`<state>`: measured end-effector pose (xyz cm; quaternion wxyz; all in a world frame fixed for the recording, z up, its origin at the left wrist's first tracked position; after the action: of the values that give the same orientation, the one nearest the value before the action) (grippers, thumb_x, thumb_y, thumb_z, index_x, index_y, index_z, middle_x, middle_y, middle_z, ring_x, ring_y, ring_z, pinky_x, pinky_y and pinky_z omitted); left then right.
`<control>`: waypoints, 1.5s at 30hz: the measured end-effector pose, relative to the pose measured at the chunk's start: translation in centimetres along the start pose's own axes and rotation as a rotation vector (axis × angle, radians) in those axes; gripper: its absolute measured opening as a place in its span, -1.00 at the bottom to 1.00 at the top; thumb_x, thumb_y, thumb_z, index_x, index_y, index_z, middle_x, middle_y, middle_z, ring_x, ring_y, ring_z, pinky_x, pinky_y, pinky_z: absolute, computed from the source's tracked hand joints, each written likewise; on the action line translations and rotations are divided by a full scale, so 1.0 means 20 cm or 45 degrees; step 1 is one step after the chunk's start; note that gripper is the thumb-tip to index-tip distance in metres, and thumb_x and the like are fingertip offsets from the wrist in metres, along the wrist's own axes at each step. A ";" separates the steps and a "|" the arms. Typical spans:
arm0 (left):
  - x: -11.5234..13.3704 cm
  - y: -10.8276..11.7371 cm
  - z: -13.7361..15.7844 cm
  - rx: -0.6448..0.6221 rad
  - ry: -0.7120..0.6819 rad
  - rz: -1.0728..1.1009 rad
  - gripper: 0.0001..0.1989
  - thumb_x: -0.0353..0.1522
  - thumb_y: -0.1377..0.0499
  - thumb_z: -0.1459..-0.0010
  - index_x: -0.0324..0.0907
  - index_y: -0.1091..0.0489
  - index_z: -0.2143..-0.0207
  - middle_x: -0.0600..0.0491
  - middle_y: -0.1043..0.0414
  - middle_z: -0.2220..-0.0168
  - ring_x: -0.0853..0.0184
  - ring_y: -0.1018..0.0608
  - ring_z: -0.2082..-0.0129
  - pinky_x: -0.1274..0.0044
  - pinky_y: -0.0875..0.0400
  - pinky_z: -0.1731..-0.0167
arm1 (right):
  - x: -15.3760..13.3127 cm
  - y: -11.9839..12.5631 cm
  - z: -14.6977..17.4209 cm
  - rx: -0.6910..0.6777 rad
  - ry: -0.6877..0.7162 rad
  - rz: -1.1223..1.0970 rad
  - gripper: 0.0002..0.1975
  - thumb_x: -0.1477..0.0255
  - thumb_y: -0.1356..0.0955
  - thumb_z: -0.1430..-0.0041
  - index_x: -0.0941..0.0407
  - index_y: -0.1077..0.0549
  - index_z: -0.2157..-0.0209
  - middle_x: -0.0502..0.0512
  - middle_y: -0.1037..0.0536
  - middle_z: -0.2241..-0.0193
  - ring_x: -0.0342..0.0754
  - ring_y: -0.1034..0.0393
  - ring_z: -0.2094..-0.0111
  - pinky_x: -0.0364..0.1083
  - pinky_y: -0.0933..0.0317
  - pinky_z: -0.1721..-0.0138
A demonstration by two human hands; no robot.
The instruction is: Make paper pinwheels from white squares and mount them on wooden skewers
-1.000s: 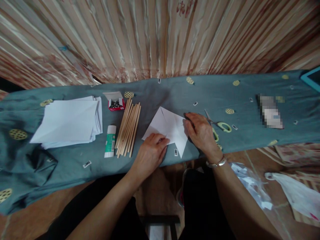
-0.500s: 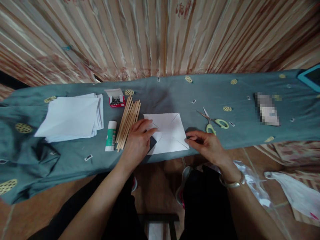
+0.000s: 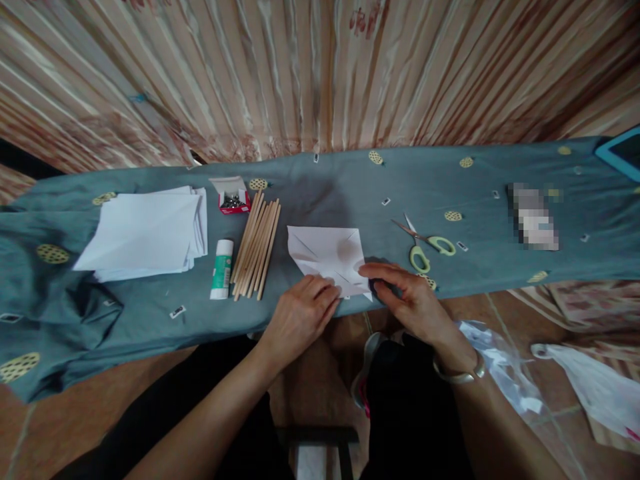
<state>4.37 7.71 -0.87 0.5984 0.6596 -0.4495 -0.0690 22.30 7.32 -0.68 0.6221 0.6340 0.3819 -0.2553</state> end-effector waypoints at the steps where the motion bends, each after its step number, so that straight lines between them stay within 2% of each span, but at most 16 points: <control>1: 0.00 0.01 0.00 0.009 0.000 0.011 -0.82 -0.41 -0.04 -0.25 -0.23 -0.40 0.16 -0.03 -0.46 0.21 0.30 -0.48 0.19 0.43 -0.47 0.17 | 0.01 -0.01 0.00 -0.018 -0.011 -0.054 -0.68 0.55 -0.25 -0.15 0.02 -0.49 0.10 0.09 -0.52 0.05 -0.03 -0.36 -0.05 0.07 -0.22 -0.09; 7: 0.00 0.02 0.01 0.016 0.023 0.047 -0.83 -0.43 -0.03 -0.24 -0.25 -0.41 0.20 -0.02 -0.47 0.26 0.31 -0.49 0.22 0.44 -0.48 0.18 | 0.00 -0.05 -0.05 -0.059 -0.059 -0.293 -0.81 0.45 -0.38 -0.10 0.02 -0.54 0.20 0.11 -0.47 -0.02 0.01 -0.30 -0.10 0.12 -0.12 -0.16; 13: 0.00 0.01 0.00 0.001 0.008 0.048 -0.84 -0.44 -0.04 -0.23 -0.26 -0.40 0.22 -0.03 -0.47 0.27 0.28 -0.48 0.21 0.42 -0.48 0.18 | -0.01 -0.09 -0.11 -0.052 -0.049 -0.356 -0.92 0.35 -0.42 -0.08 0.03 -0.55 0.36 0.12 -0.50 0.03 0.03 -0.34 -0.06 0.13 -0.17 -0.12; 18: -0.02 0.02 0.01 0.018 0.058 0.085 -0.85 -0.43 -0.05 -0.23 -0.25 -0.35 0.17 -0.03 -0.48 0.26 0.29 -0.50 0.23 0.42 -0.49 0.20 | -0.03 -0.13 -0.15 0.012 -0.010 -0.216 -0.93 0.36 -0.41 -0.08 0.05 -0.53 0.40 0.12 -0.51 0.05 0.04 -0.35 -0.04 0.13 -0.20 -0.10; 24: -0.02 0.03 0.03 0.013 0.080 0.147 -0.74 -0.44 -0.04 -0.23 -0.22 -0.26 0.01 -0.02 -0.47 0.22 0.30 -0.50 0.23 0.43 -0.50 0.21 | -0.04 -0.16 -0.18 0.028 0.038 0.009 -0.96 0.40 -0.40 -0.09 0.05 -0.52 0.42 0.11 -0.49 0.04 0.05 -0.35 -0.03 0.10 -0.25 -0.05; 29: -0.02 0.02 0.03 0.007 0.047 0.144 -0.80 -0.46 -0.04 -0.23 -0.26 -0.34 0.10 -0.04 -0.47 0.22 0.29 -0.49 0.20 0.41 -0.50 0.19 | -0.05 -0.18 -0.19 0.007 0.090 0.125 -0.92 0.45 -0.35 -0.14 0.07 -0.51 0.39 0.12 -0.48 0.02 0.05 -0.33 -0.04 0.10 -0.21 -0.07; 45: -0.02 0.02 0.02 -0.020 0.076 0.120 -0.82 -0.45 -0.05 -0.22 -0.27 -0.37 0.14 -0.05 -0.45 0.22 0.27 -0.48 0.18 0.39 -0.50 0.17 | -0.08 -0.19 -0.19 0.090 0.094 0.274 -0.93 0.49 -0.35 -0.11 0.08 -0.48 0.43 0.13 -0.48 0.02 0.06 -0.35 -0.01 0.09 -0.26 -0.02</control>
<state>3.63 7.74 -0.88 0.6192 0.6348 -0.4616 -0.0244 17.69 10.46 -1.32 0.6087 0.7019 0.3250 -0.1766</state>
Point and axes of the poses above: each hand's wrist, its own z-axis away from the middle knuckle, its own y-axis out of the back of the hand, x = y × z, the point moved 5 cm from there along -z, towards the middle knuckle
